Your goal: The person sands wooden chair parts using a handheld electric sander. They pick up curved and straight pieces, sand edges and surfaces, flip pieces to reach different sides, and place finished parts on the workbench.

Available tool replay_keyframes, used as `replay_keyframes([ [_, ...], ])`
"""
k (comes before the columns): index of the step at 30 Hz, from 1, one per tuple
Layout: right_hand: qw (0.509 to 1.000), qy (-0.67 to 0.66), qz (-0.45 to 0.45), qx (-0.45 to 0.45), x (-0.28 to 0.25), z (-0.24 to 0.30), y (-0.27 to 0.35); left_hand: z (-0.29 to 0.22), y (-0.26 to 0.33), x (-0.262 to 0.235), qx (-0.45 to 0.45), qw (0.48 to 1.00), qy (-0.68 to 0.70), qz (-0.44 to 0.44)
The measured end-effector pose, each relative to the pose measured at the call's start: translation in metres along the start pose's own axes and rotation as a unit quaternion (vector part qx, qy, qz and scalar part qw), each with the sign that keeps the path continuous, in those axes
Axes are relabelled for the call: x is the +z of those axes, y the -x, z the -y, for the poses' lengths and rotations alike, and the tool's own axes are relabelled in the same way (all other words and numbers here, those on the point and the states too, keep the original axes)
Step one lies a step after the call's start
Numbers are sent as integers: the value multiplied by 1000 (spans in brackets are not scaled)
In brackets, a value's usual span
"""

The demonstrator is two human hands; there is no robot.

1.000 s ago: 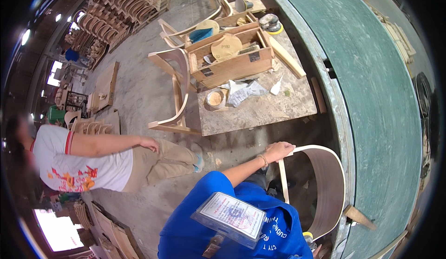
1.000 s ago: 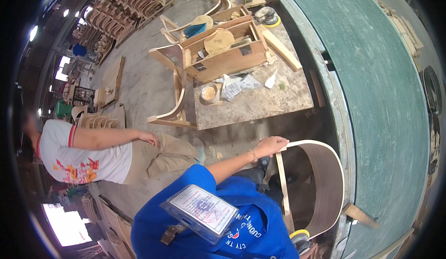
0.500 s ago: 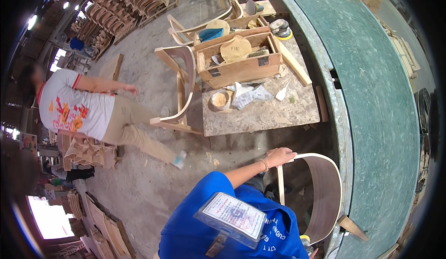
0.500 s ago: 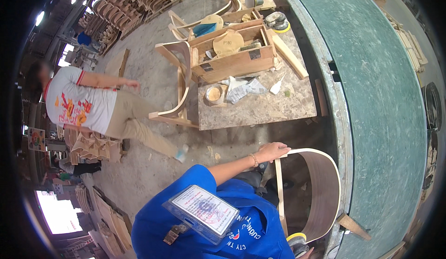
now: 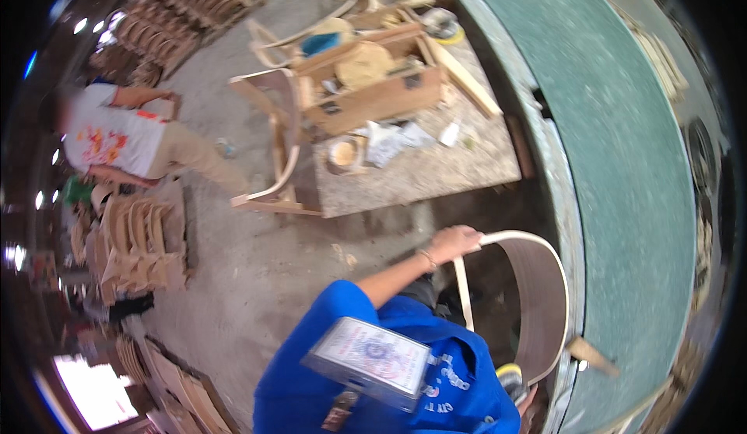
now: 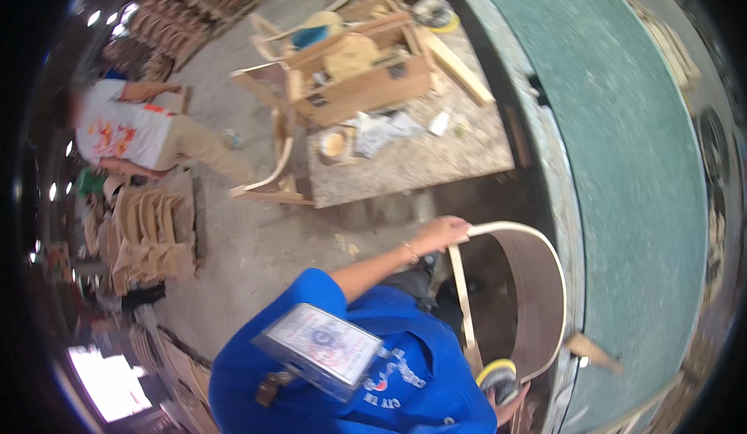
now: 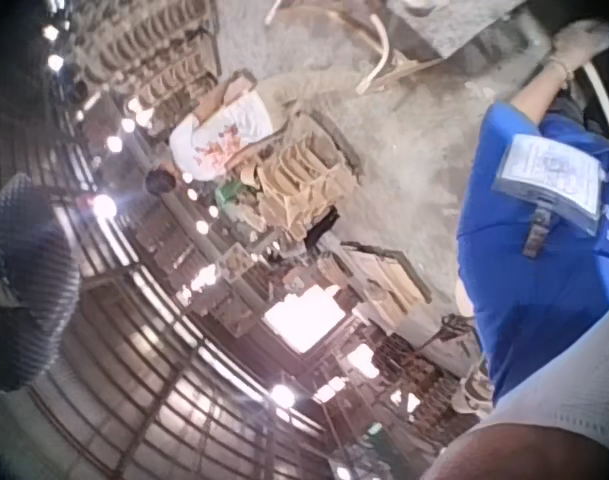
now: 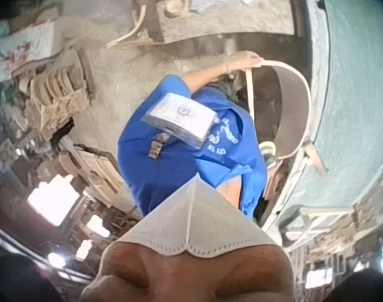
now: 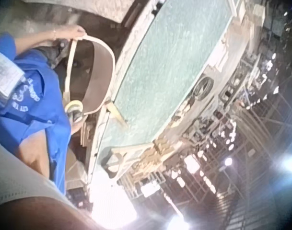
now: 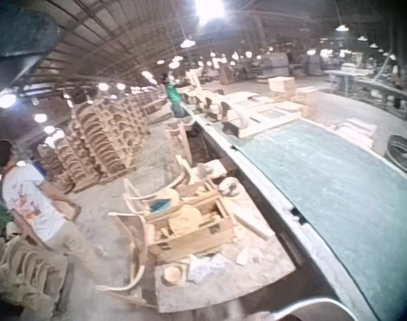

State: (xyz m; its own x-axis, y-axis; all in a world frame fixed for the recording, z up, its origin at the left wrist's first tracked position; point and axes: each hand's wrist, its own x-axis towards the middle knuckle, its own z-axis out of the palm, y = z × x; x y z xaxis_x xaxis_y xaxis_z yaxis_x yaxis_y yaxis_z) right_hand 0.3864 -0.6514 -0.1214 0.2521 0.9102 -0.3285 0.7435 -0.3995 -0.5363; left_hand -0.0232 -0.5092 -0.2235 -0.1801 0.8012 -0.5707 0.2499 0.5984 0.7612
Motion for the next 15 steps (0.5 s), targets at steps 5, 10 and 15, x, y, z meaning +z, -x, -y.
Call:
replay_keyframes([
  [5, 998, 34, -26, -43, -7, 37, -3, -2, 3, -1, -7, 999, -34, 26],
  [10, 988, 66, 59, -124, -2, 102, -57, 4, 3, -9, 46, 993, -20, 102],
  [15, 940, 129, 171, -264, 37, 190, -137, 9, 5, -4, 19, 998, -31, 52],
])
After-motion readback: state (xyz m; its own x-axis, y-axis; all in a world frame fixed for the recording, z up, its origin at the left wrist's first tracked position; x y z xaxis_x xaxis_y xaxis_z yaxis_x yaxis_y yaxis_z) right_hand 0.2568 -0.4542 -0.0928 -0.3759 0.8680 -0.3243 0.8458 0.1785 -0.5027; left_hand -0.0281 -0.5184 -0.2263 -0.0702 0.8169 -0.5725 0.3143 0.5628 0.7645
